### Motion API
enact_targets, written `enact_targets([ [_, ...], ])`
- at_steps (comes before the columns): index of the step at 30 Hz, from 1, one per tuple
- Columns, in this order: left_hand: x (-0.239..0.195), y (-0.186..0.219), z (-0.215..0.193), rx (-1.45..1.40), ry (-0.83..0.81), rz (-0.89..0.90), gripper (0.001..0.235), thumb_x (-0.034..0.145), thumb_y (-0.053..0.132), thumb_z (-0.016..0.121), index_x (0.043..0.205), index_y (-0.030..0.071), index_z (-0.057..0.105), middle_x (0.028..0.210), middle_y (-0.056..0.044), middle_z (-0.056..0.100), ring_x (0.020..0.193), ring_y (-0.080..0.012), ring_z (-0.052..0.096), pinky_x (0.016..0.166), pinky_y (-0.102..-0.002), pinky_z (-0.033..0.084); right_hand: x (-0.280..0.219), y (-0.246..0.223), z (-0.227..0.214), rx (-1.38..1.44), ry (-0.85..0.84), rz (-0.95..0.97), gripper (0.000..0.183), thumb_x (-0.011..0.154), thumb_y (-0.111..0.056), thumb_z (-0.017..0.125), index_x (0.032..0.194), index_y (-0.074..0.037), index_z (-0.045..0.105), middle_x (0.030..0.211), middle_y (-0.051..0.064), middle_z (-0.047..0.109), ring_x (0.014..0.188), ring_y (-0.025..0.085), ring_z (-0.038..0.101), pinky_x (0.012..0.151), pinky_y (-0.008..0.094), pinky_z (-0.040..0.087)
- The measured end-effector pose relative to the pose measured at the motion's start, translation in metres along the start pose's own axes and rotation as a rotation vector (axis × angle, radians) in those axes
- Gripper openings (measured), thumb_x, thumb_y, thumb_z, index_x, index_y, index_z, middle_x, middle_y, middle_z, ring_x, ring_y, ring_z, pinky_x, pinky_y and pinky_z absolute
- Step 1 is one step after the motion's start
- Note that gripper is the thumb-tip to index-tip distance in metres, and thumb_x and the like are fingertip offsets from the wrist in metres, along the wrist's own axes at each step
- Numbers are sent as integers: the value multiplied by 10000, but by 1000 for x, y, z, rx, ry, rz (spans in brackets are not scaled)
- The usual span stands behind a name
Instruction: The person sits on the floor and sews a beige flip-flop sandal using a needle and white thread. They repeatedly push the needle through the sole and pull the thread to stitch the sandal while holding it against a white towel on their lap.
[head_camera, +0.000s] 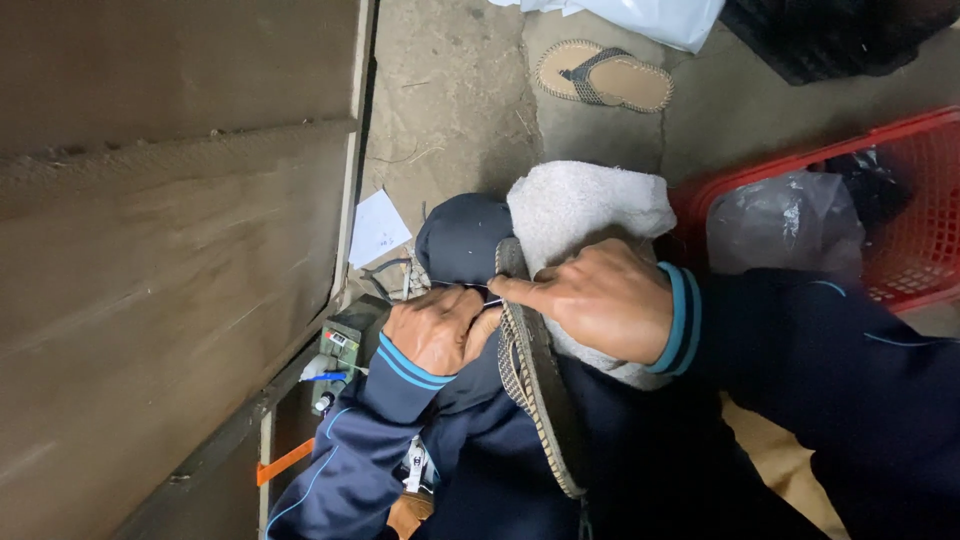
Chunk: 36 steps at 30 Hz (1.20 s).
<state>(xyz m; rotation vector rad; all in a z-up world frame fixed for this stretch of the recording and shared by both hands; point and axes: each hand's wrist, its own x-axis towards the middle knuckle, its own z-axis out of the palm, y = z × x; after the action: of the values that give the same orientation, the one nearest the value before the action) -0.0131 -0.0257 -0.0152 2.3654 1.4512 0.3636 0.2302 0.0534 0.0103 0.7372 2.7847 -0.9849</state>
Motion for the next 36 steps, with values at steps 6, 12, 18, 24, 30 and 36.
enact_targets([
  [6,6,-4,-1,-25,-58,-9,394,1010,428,632,738,146,593,608,-39,517,583,-275,630,582,-395,558,-1,-6,-6,26,7,37,619,919,78,458,1468,-202,525,713,127,763,400,185,620,467,398,542],
  [12,14,6,-6,-97,-87,20,285,1054,363,553,905,146,660,682,-30,572,655,-270,666,647,-415,577,-12,-1,-7,-77,-24,67,654,908,0,482,1509,-259,480,789,104,784,561,276,750,558,505,607],
  [18,10,8,15,-38,-35,12,337,1052,391,559,802,169,602,639,-6,536,633,-254,641,610,-384,567,-15,3,-1,-105,18,70,624,902,-52,488,1476,-296,522,757,82,788,576,300,760,556,513,613],
  [24,6,10,14,46,42,-58,478,1020,452,622,647,165,544,536,-30,516,532,-270,615,584,-389,560,-5,5,14,-141,120,16,618,866,-34,493,1425,-284,573,663,78,756,521,297,738,498,497,578],
  [30,12,14,-20,100,38,-238,611,826,681,721,600,133,575,473,-104,570,514,-323,658,520,-439,530,-4,1,1,-94,187,3,497,868,-46,497,1314,-212,638,703,96,766,530,295,731,483,504,572],
  [36,-13,2,-23,59,43,-346,563,821,686,751,658,173,586,494,-62,580,545,-299,668,516,-393,508,-5,-6,16,-97,367,-70,319,864,-104,533,1127,-202,686,979,55,624,815,286,629,432,421,526],
])
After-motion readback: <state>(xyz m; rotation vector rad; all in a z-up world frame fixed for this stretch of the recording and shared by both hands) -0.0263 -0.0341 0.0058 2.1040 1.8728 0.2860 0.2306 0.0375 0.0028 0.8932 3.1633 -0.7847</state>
